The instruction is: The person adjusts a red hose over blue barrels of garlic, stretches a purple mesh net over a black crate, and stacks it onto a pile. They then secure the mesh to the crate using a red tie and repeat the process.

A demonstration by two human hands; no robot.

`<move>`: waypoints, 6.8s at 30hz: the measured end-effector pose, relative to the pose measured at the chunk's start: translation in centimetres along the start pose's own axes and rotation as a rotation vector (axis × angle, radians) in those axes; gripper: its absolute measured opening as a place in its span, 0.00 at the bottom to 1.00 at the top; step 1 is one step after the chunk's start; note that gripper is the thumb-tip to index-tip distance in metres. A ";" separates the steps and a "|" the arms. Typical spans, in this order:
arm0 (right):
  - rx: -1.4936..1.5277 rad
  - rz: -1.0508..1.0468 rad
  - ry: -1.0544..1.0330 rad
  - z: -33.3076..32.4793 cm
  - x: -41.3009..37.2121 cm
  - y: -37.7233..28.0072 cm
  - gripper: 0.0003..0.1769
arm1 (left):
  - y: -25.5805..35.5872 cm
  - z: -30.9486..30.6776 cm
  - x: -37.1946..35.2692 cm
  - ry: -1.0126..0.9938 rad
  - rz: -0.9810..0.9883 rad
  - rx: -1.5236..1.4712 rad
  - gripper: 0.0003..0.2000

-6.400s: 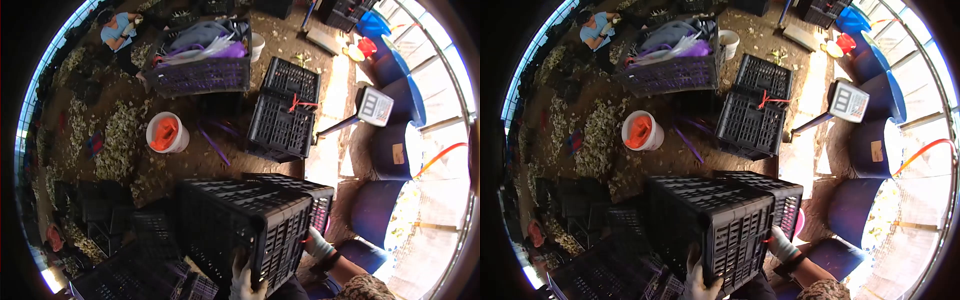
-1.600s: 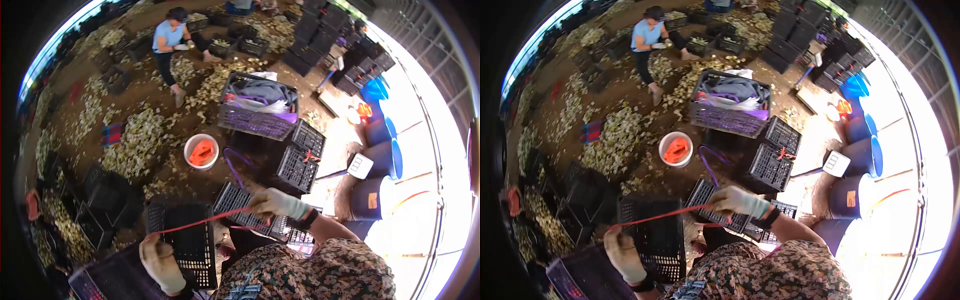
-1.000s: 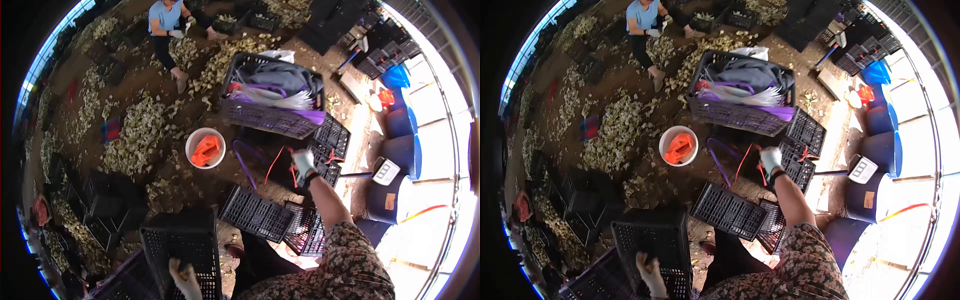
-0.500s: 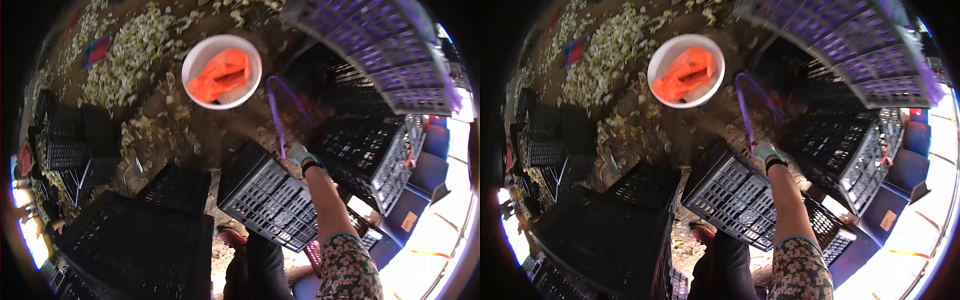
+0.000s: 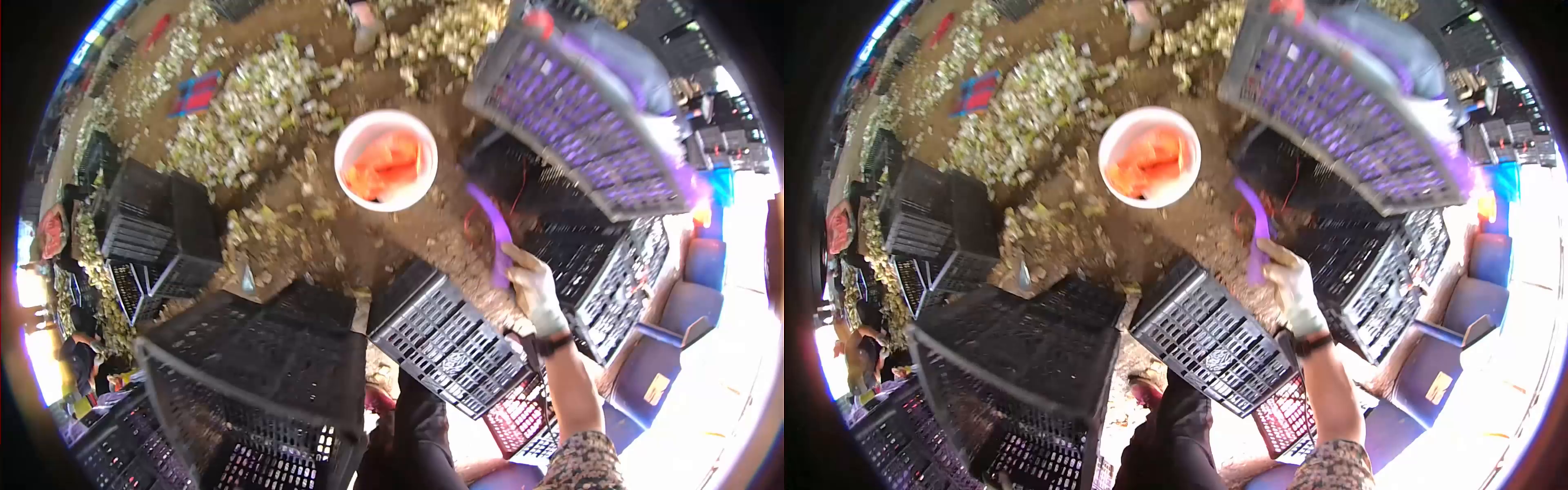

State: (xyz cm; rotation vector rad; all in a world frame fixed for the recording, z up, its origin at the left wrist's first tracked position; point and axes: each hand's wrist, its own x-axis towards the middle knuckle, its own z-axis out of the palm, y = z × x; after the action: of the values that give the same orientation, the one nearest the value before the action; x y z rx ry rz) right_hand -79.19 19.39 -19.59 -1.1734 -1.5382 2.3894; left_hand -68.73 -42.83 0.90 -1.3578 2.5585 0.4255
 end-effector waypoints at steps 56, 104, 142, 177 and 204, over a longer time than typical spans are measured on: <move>0.363 -0.670 -0.688 50.4 -47.1 -31.7 0.05 | -4.4 -36.4 -9.2 0.069 0.952 -1.599 0.08; 0.651 0.089 -0.757 35.9 -39.4 -24.2 0.06 | -0.1 -27.4 1.8 -0.190 0.678 -1.579 0.07; -0.030 0.195 -0.177 33.2 -15.6 -16.8 0.14 | -6.7 -15.0 -4.5 -0.684 0.036 -1.797 0.20; -1.213 -0.203 -0.769 44.5 -5.9 -4.4 0.12 | -11.7 -0.7 10.7 0.005 -0.679 -1.109 0.12; -0.326 0.833 -0.650 41.3 -25.4 -9.2 0.22 | -9.0 -2.4 -10.4 -0.842 -0.433 -1.989 0.19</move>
State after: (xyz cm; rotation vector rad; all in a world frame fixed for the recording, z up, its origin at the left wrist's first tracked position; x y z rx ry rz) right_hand -90.10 -18.05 10.65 -1.3792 -1.9419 3.4239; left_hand -55.60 -40.48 5.04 -1.2501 0.5016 2.8417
